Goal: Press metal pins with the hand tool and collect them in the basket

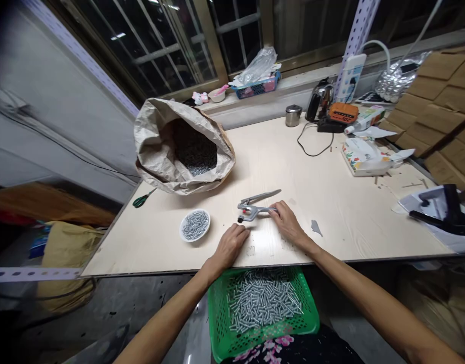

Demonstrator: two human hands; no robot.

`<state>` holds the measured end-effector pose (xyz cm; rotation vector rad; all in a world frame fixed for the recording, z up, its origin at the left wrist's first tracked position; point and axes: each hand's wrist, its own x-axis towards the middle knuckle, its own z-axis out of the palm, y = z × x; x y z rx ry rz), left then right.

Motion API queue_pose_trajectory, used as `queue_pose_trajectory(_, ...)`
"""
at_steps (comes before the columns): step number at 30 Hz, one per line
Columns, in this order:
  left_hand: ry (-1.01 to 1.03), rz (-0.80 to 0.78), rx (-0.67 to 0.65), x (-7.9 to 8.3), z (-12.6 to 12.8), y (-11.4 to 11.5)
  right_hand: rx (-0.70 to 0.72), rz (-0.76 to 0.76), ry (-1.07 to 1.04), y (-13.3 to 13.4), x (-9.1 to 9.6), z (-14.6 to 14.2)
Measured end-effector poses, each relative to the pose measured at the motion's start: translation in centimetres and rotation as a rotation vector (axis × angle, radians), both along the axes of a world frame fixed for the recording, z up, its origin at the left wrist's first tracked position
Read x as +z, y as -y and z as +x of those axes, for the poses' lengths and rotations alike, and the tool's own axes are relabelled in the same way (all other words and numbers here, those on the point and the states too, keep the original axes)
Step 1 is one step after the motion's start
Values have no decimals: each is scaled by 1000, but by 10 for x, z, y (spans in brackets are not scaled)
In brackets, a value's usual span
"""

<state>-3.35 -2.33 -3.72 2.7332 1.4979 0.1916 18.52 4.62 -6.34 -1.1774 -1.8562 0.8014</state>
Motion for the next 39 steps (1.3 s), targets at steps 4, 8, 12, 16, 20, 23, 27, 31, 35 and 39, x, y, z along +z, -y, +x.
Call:
queue_pose_trajectory(4, -13, 47, -59, 13, 3, 31, 14, -11, 16, 5, -4, 1)
queue_pose_trajectory(8, 30, 114, -153, 31, 2, 83, 77, -34, 30, 9, -2, -1)
queue_pose_trajectory(12, 87, 346, 54, 43, -39, 80, 141, -54, 54, 13, 3, -4)
queue_pose_trajectory(16, 54, 362, 552, 47, -104, 28, 170, -60, 86, 14, 2, -4)
queue_pose_trajectory(20, -52, 203, 697, 47, -138, -9, 180, -57, 109, 13, -2, -3)
queue_pose_trajectory(23, -163, 116, 605, 46, -141, -18, 187, -49, 125, 12, -5, -3)
queue_pose_trajectory(27, -264, 59, 516, 46, -141, -18, 187, -36, 142, 11, -8, -4)
queue_pose_trajectory(31, -241, 43, 502, 45, -144, -17, 201, -36, 157, 11, -11, -3)
queue_pose_trajectory(35, -242, 28, 513, 47, -146, -16, 221, -23, 203, 11, -12, -4)
queue_pose_trajectory(39, -113, 64, 520, 54, -138, -11, 226, -8, 247, 13, -2, -7)
